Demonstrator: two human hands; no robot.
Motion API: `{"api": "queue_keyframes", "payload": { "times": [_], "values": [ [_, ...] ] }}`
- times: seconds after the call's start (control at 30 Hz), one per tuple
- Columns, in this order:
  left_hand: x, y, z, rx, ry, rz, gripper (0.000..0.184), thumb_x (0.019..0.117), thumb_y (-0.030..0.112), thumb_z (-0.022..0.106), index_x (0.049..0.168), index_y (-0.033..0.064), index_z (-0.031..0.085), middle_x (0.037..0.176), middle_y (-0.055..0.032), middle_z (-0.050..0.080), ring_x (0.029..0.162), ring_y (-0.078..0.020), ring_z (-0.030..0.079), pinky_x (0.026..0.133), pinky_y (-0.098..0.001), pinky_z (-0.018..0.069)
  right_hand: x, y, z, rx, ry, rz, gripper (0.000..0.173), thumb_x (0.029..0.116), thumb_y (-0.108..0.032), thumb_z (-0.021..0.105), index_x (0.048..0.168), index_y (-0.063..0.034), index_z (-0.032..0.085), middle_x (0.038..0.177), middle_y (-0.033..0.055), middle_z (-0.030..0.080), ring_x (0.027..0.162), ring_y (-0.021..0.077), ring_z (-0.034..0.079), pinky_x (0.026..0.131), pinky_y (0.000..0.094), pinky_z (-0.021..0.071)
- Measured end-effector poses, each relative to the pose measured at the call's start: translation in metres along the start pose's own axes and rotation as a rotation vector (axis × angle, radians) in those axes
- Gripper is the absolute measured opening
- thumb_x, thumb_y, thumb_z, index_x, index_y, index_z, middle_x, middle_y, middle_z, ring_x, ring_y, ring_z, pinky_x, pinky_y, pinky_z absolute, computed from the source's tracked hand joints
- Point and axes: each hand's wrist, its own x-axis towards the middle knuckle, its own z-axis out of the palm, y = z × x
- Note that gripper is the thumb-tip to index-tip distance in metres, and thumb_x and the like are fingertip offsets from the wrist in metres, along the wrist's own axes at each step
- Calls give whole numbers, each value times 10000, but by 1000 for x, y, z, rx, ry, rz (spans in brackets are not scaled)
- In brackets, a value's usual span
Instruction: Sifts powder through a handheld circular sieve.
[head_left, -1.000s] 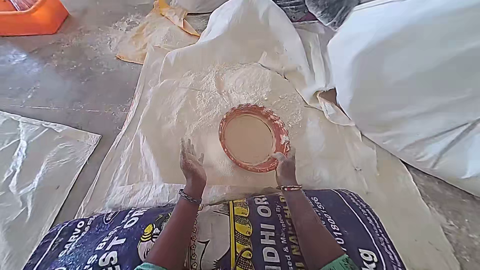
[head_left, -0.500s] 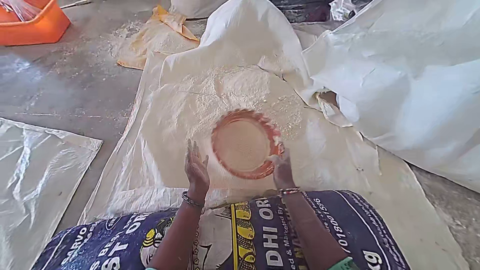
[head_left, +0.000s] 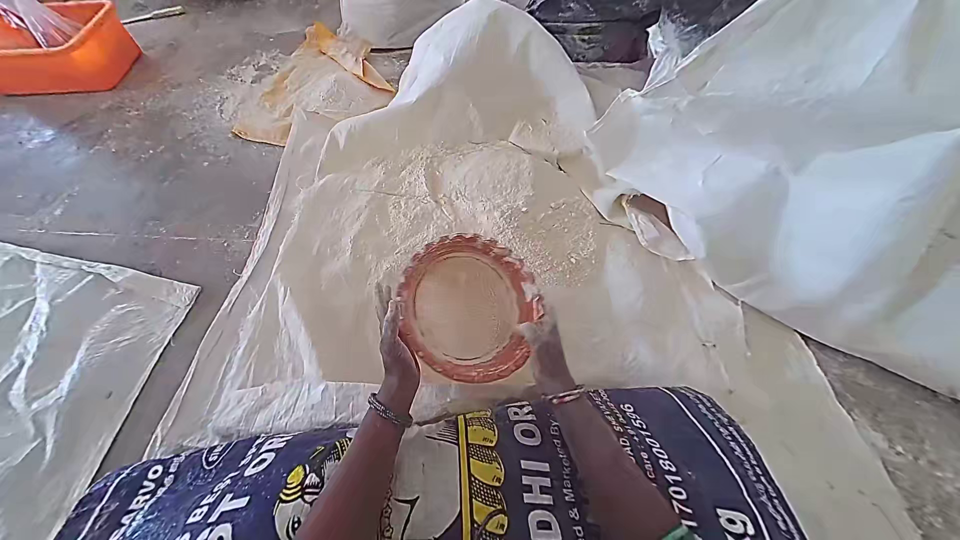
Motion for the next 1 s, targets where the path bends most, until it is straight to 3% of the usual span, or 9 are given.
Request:
{"api": "queue_keyframes", "payload": {
  "times": [0.1,0.23,0.33,0.4,0.5,0.63,0.8,0.9,1.0],
  "values": [
    [7,5,-10,35,47,4,631,1052,285,278,1632,89,121,1708,-109,-8,1567,-222,86,1238,-502,171,15,-2,-17,-20,74,-15,791,880,-55,518,1581,79,176,1596,305,295,1451,258,386,1170,341,346],
    [0,3,5,-12,72,-61,564,1075,235,269,1599,35,211,1648,-166,239,1468,-204,331,1181,-366,309,-1,1,1,-78,-15,-21,791,873,-77,535,1565,114,201,1571,336,329,1441,293,403,1165,364,354],
    [7,7,-4,-78,51,-78,566,1101,279,189,1629,91,118,1702,-134,48,1559,-242,128,1232,-469,193,9,-1,-6,-23,45,-6,788,879,-25,536,1575,89,187,1589,318,306,1447,272,397,1163,344,365],
    [6,7,-4,-85,73,-92,568,1099,291,191,1633,112,122,1703,-127,45,1561,-263,122,1219,-524,202,16,1,-11,-23,80,-19,802,875,-24,519,1580,92,155,1599,325,271,1461,282,368,1170,353,347],
    [-1,2,4,-54,83,-64,530,1093,238,240,1580,33,266,1631,-161,281,1457,-202,358,1166,-376,343,-2,-3,1,-88,-49,2,792,899,-50,515,1588,89,153,1622,321,250,1505,301,321,1214,382,295],
    [8,9,-7,-56,48,-25,577,1080,234,228,1623,61,134,1703,-132,35,1557,-239,134,1224,-471,215,12,0,-7,-2,63,2,749,897,-14,520,1576,74,216,1586,294,332,1439,249,413,1157,333,374],
    [1,-2,2,-22,23,0,593,1048,227,250,1601,21,196,1672,-168,174,1510,-213,264,1210,-366,270,1,3,0,-25,-8,-24,796,853,-65,548,1563,99,229,1569,313,350,1434,279,414,1157,373,369],
    [3,1,-5,-29,-50,15,612,1054,256,253,1620,51,143,1707,-118,10,1563,-214,109,1235,-433,201,12,3,-7,33,137,-15,758,855,-24,546,1552,81,267,1534,286,403,1376,239,472,1115,341,418],
    [2,1,-1,-35,-5,4,582,1062,231,242,1613,55,180,1705,-113,55,1550,-213,164,1218,-428,230,13,8,-6,8,148,-48,755,868,-45,535,1554,91,252,1559,300,369,1415,270,437,1144,373,394]
  ]
}}
